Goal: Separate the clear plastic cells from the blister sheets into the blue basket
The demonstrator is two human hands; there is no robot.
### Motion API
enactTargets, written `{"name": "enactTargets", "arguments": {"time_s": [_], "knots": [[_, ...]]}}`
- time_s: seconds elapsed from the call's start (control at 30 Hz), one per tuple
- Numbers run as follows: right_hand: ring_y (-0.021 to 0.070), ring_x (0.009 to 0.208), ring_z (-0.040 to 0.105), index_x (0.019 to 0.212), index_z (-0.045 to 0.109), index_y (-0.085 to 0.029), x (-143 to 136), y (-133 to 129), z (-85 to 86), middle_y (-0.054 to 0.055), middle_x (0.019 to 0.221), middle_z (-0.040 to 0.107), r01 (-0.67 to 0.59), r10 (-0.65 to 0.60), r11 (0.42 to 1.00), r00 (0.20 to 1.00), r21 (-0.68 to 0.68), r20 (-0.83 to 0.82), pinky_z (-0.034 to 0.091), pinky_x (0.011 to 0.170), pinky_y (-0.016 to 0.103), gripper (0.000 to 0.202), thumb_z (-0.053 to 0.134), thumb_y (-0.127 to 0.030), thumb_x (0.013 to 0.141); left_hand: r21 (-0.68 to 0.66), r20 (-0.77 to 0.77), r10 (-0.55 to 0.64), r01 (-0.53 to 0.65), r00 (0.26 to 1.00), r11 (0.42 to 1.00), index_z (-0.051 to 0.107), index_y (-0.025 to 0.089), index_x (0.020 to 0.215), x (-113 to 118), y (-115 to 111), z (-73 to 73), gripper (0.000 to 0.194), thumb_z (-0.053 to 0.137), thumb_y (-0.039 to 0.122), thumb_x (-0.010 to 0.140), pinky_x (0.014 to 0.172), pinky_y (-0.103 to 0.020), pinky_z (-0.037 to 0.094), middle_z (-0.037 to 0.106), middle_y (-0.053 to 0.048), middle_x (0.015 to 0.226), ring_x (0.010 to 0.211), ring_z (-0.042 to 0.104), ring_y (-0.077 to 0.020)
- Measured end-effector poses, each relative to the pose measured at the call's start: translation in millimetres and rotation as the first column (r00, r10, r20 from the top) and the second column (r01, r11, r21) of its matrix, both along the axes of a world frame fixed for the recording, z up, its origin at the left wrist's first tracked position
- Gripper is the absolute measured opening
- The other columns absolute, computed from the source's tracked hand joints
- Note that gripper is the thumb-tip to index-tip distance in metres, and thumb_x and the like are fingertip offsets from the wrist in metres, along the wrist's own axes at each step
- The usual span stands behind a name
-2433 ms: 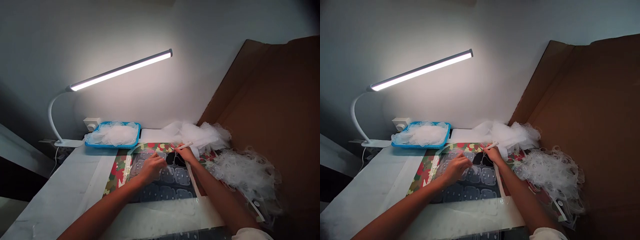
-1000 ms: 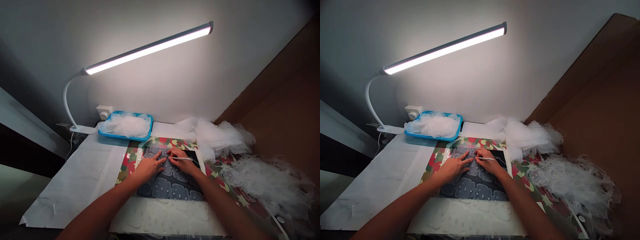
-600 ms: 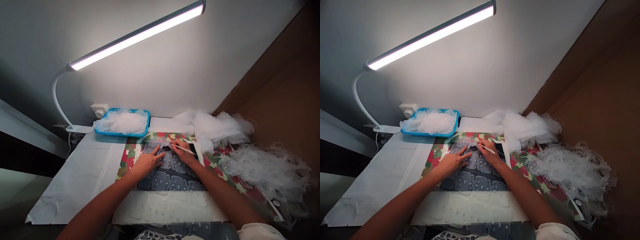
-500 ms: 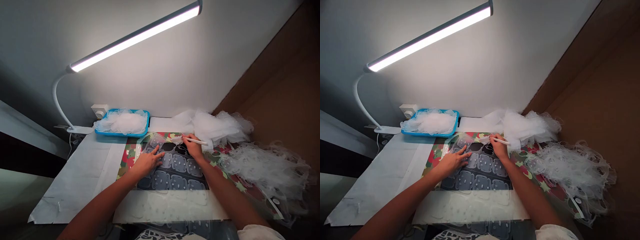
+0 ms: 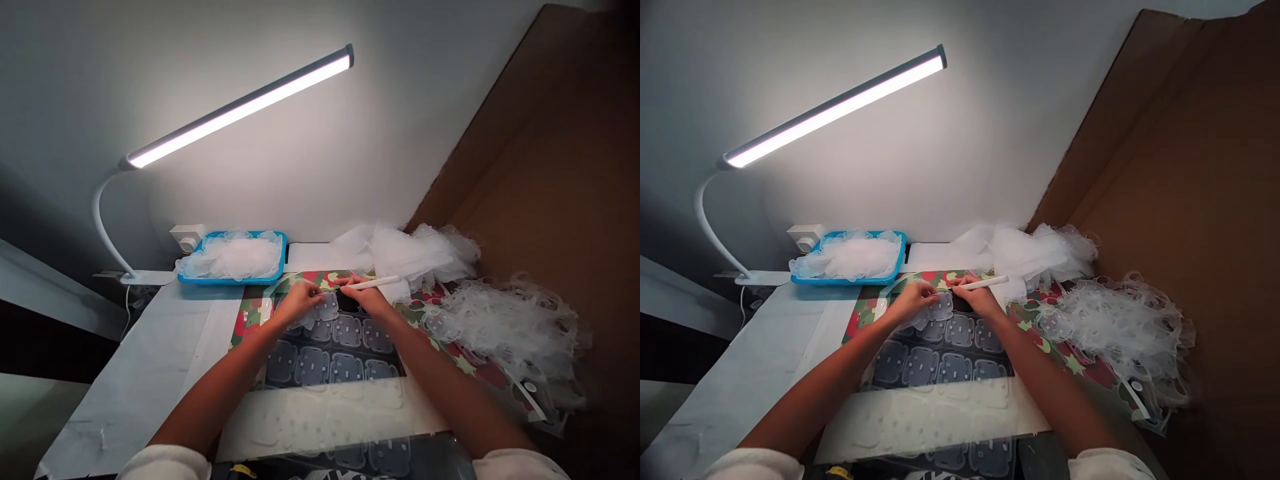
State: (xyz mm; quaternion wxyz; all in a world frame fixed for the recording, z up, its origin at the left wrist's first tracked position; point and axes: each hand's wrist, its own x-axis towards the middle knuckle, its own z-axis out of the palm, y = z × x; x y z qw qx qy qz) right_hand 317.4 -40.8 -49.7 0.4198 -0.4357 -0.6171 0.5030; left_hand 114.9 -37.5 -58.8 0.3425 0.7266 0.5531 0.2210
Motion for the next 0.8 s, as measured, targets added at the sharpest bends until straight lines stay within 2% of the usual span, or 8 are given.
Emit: {"name": "enactTargets", "arguments": {"time_s": [0.07,0.13,0.23,0.3,0.4,0.57,0.67,0.8], "knots": [[0.0241,0.097,0.061,0.059,0.051,-0.021,-0.5,15.7,-3.9,0.005,0.096,0.072,-0.039,0.038,0.995,0.999,-0.090,-0.012,0.045,0.081,0.035,0.026,0.070,-0.037,0.067,0.054,-0.030,0.029,-0.027,0.999,0.998,0.073,0.016,0.084,-0.2,-7.9,-3.6,0.029,0.058,0.040,0.081,0.061,-0.023,0.036,0.066,-0.001,0.071,0.066,0.055,-0.0146],[0.0203,0.083,0.060,0.059,0.050,-0.021,-4.2,26.5,-6.4,0.002,0.079,0.069,-0.112,0.118,0.979,0.993,-0.171,0.021,0.042,0.071,0.030,0.029,0.072,-0.039,0.064,0.091,-0.061,0.056,-0.051,0.997,0.995,0.073,0.018,0.084,0.8,-14.7,-5.2,0.024,0.057,0.036,0.083,0.063,-0.024,0.036,0.068,-0.001,0.075,0.068,0.055,-0.0144],[0.0126,0.060,0.046,0.056,0.046,-0.020,-13.2,33.1,-6.9,-0.006,0.056,0.050,-0.167,0.192,0.966,0.975,-0.200,0.110,0.032,0.058,0.025,0.036,0.074,-0.042,0.062,0.124,-0.106,0.101,-0.088,0.989,0.988,0.073,0.019,0.081,3.5,-21.2,-5.6,0.024,0.057,0.037,0.084,0.062,-0.024,0.035,0.068,-0.001,0.072,0.064,0.054,-0.0144],[0.0106,0.057,0.038,0.056,0.043,-0.020,-18.0,33.9,-5.8,-0.008,0.054,0.042,-0.177,0.201,0.969,0.971,-0.171,0.132,0.026,0.055,0.025,0.040,0.075,-0.044,0.061,0.138,-0.132,0.128,-0.109,0.983,0.984,0.073,0.020,0.079,4.3,-23.9,-5.8,0.024,0.058,0.037,0.085,0.059,-0.025,0.033,0.067,-0.001,0.070,0.061,0.053,-0.0145],[0.0098,0.056,0.035,0.056,0.041,-0.021,-20.6,33.6,-2.4,-0.008,0.055,0.041,-0.176,0.188,0.974,0.979,-0.141,0.077,0.024,0.055,0.025,0.043,0.075,-0.046,0.060,0.156,-0.162,0.157,-0.132,0.974,0.979,0.073,0.020,0.079,2.7,-26.7,-7.4,0.022,0.058,0.035,0.085,0.058,-0.025,0.033,0.068,-0.002,0.070,0.061,0.055,-0.0153],[0.0102,0.057,0.037,0.060,0.042,-0.021,-20.0,31.8,4.2,-0.006,0.058,0.049,-0.283,0.297,0.934,0.954,-0.217,0.031,0.027,0.055,0.024,0.039,0.072,-0.047,0.063,0.181,-0.192,0.162,-0.128,0.968,0.975,0.072,0.022,0.080,-1.4,-26.3,-12.3,0.021,0.057,0.035,0.087,0.060,-0.025,0.034,0.069,-0.002,0.074,0.067,0.059,-0.0163],[0.0108,0.058,0.040,0.060,0.046,-0.020,-22.8,32.9,1.0,-0.006,0.058,0.049,-0.227,0.250,0.963,0.953,-0.143,0.171,0.028,0.055,0.024,0.037,0.071,-0.047,0.064,0.207,-0.210,0.157,-0.113,0.965,0.972,0.072,0.021,0.080,0.3,-24.8,-13.0,0.023,0.056,0.036,0.088,0.059,-0.026,0.034,0.069,-0.003,0.073,0.064,0.059,-0.0169],[0.0115,0.055,0.041,0.055,0.046,-0.021,-25.1,43.6,-12.4,-0.005,0.054,0.050,-0.043,0.033,0.999,0.933,0.019,0.359,0.028,0.053,0.024,0.029,0.067,-0.039,0.066,0.273,-0.220,0.134,-0.071,0.966,0.959,0.070,0.021,0.082,1.2,-37.2,-9.3,0.025,0.053,0.035,0.091,0.064,-0.026,0.036,0.070,-0.005,0.081,0.071,0.060,-0.0179]]}}
